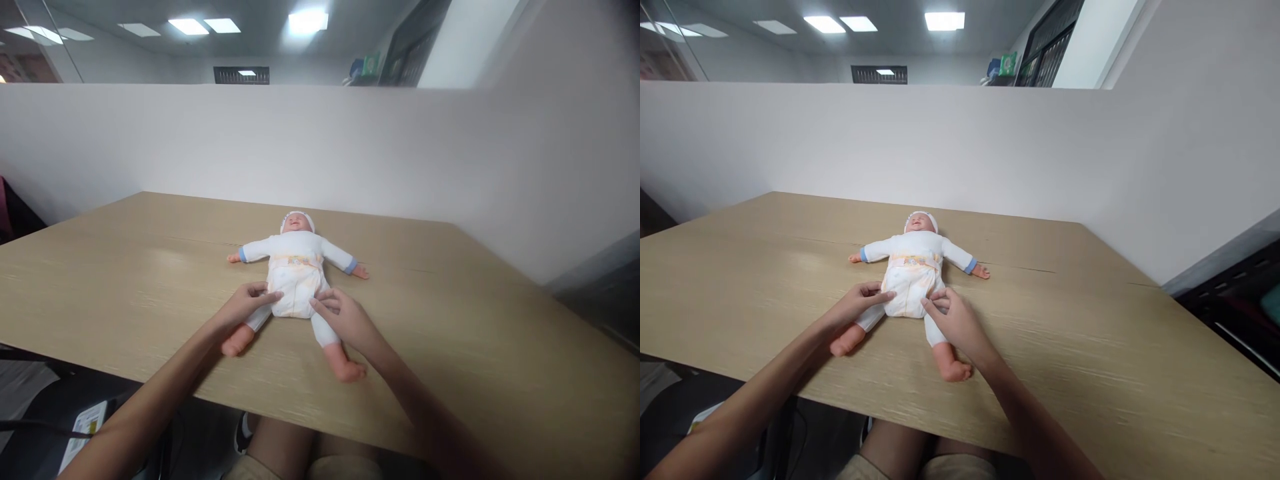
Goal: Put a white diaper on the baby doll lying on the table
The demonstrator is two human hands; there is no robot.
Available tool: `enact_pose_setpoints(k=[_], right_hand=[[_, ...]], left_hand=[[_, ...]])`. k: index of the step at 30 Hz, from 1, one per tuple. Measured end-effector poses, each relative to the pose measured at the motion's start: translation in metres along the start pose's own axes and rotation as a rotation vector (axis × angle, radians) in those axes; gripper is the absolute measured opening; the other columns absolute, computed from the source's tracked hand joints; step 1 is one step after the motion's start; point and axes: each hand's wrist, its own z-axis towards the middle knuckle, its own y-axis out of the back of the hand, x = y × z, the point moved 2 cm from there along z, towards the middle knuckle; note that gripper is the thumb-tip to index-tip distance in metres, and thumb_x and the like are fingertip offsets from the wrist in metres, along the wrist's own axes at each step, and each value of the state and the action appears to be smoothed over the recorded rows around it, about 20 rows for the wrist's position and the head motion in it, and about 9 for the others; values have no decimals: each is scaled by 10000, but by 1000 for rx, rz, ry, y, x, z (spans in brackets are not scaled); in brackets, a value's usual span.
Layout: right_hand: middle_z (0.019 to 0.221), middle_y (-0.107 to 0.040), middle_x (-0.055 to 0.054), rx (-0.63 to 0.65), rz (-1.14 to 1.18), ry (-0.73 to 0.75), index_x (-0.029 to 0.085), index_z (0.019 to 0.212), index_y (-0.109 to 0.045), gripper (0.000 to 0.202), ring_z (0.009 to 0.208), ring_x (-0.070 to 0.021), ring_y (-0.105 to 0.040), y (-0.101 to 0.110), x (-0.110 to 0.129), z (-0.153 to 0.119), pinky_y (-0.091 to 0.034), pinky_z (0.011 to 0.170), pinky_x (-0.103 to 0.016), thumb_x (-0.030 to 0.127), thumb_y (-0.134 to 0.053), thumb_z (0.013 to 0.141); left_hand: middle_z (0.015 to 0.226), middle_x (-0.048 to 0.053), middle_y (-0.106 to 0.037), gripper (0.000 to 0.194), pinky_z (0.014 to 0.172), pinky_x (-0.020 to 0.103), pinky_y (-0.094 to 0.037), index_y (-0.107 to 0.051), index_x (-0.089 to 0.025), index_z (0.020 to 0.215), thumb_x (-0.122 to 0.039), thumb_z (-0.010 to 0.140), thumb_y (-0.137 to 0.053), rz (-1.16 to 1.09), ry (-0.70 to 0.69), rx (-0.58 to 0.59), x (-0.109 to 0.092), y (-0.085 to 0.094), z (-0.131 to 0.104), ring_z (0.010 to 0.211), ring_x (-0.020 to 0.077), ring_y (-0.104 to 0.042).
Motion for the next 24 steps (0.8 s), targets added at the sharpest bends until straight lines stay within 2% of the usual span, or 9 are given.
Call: enact_pose_setpoints(k=[5,9,13,18,21,24], right_hand=[[1187,-835,-131,34,33,70,215,1082,-734,361,1172,-303,-798,-1,1,2,-632,1000,-408,513,-787,886],[1217,-831,-143,42,20,56,200,1113,-755,381,1187,-306,-793,-1,3,1,-626,1053,-424,497,-788,877],[1208,-829,-138,28,-4,56,209,1122,-749,379,1187,-312,-787,-3,3,-1,-609,1062,-438,485,-805,869],[1226,-821,-153,72,150,-77,188,1143,-708,482,1213,-322,-771,-4,2,-1,-588,1085,-442,443,-895,779],[1296,-810,-147,127,267,-154,191,1192,-716,599,1280,-321,-746,-1,6,-4,-570,1127,-427,451,-961,712],[1357,-795,-136,142,332,-186,200,1228,-725,665,1356,-315,-711,2,9,-6,-554,1159,-405,458,-996,678]], left_hand=[[1182,113,-821,505,925,353,-512,-835,-160,1065,-637,900,-851,8,7,9,-1,0,1,1080,297,-724],[1198,105,-827,512,967,366,-519,-855,-173,1102,-644,903,-838,36,11,17,-7,-3,-1,1135,320,-727],[1164,95,-830,545,887,339,-505,-857,-166,1099,-671,895,-830,84,49,-15,-11,-5,-2,1056,297,-731],[1100,79,-832,595,775,305,-467,-865,-165,1076,-716,854,-835,183,116,-48,-14,-5,2,931,259,-709],[1063,85,-831,639,765,312,-460,-863,-158,1049,-754,817,-842,268,141,-71,-12,-5,6,926,275,-707],[1088,90,-830,650,803,321,-473,-856,-160,1059,-764,819,-833,262,117,-77,-9,-7,8,969,289,-714]])
